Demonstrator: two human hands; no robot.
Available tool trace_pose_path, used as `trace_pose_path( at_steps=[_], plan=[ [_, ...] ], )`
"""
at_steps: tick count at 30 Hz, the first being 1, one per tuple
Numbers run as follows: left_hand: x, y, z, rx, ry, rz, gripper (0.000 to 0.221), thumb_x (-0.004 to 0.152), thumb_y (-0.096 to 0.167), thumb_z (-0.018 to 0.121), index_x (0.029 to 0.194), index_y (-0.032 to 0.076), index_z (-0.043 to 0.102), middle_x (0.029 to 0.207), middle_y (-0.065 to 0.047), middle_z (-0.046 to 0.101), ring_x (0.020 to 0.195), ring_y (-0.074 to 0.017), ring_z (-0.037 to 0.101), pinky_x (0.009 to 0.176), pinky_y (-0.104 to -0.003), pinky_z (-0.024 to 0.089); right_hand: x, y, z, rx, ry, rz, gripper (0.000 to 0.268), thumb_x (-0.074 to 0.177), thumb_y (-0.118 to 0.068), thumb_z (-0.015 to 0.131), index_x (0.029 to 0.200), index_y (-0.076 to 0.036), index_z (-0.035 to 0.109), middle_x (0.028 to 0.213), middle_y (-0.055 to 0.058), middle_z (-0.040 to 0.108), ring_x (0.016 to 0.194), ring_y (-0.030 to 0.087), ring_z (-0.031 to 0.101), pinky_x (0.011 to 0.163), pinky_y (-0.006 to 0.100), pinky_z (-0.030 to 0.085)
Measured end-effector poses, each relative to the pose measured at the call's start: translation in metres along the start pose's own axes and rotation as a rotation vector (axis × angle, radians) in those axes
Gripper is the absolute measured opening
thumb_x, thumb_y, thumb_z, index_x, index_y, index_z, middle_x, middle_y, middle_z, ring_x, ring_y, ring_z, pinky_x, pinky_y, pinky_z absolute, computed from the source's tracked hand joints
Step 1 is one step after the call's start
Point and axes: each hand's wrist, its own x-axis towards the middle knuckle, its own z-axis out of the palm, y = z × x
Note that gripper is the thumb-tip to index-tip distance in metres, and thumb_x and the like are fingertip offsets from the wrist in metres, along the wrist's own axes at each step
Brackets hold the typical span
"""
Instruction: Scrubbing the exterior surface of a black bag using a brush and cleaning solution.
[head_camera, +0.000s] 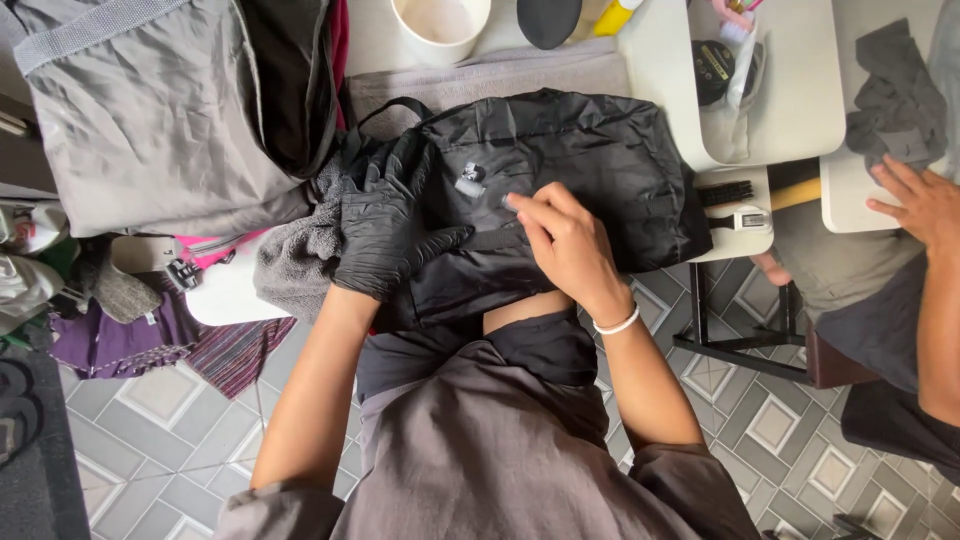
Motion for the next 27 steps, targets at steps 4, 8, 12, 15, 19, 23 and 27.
trace_pose_path(
  at_steps=[4,8,12,15,19,23,27],
  plan=[
    [-0.001,-0.001,0.005,0.025,0.007,0.007,0.121,0.066,0.069,0.088,0.159,0.016,0.031,0.159,-0.027,0.034,0.149,-0.0421,0.033,0.121,-0.053,0.031,0.002,0.006,-0.001,-0.049,0.021,-0.007,0.027,0.102,-0.007,0.059,0.122,-0.013,0.077,0.091,0.005,0.066,0.070,0.025,0.068,0.060,0.034,0.056],
    [-0.002,-0.005,0.011,0.043,0.029,0.001,0.120,0.067,0.069,0.087,0.159,0.016,0.032,0.158,-0.026,0.034,0.148,-0.0420,0.034,0.121,-0.054,0.031,0.006,-0.001,-0.007,-0.169,0.016,-0.048,0.027,0.102,-0.006,0.058,0.122,-0.010,0.077,0.091,0.006,0.064,0.072,0.028,0.069,0.061,0.035,0.057],
    [-0.004,-0.046,0.038,0.063,0.051,-0.009,0.118,0.068,0.069,0.087,0.159,0.016,0.032,0.158,-0.026,0.035,0.148,-0.0419,0.034,0.121,-0.054,0.031,0.010,-0.002,-0.009,-0.113,-0.078,-0.058,0.029,0.104,-0.009,0.055,0.121,-0.014,0.078,0.086,0.001,0.059,0.067,0.025,0.068,0.058,0.034,0.056],
    [-0.018,-0.099,0.071,0.076,0.060,-0.008,0.117,0.068,0.069,0.086,0.158,0.016,0.033,0.157,-0.026,0.035,0.148,-0.0419,0.034,0.120,-0.055,0.031,0.016,0.005,-0.009,-0.152,-0.043,-0.080,0.030,0.103,-0.009,0.055,0.123,-0.014,0.077,0.087,0.001,0.058,0.069,0.025,0.069,0.059,0.034,0.056],
    [-0.027,-0.109,0.074,0.100,0.067,-0.003,0.116,0.069,0.068,0.086,0.158,0.017,0.034,0.157,-0.026,0.036,0.147,-0.0418,0.035,0.120,-0.055,0.031,0.020,0.002,-0.014,-0.174,-0.075,-0.092,0.030,0.102,-0.009,0.055,0.123,-0.015,0.075,0.088,0.003,0.059,0.070,0.029,0.068,0.059,0.038,0.057],
    [-0.033,-0.119,0.066,0.135,0.080,-0.004,0.114,0.069,0.068,0.085,0.158,0.017,0.034,0.156,-0.025,0.036,0.147,-0.0417,0.035,0.120,-0.056,0.031,0.027,0.004,-0.007,-0.147,-0.065,-0.132,0.031,0.103,-0.010,0.055,0.125,-0.014,0.076,0.088,0.002,0.057,0.068,0.026,0.068,0.057,0.032,0.055],
    [-0.040,-0.122,0.061,0.155,0.102,-0.017,0.113,0.070,0.068,0.084,0.157,0.017,0.035,0.156,-0.025,0.037,0.146,-0.0417,0.036,0.120,-0.056,0.031,0.034,0.003,-0.007,-0.058,-0.113,-0.151,0.033,0.103,-0.007,0.052,0.125,-0.012,0.077,0.086,0.002,0.057,0.065,0.028,0.066,0.055,0.031,0.053]
  ],
)
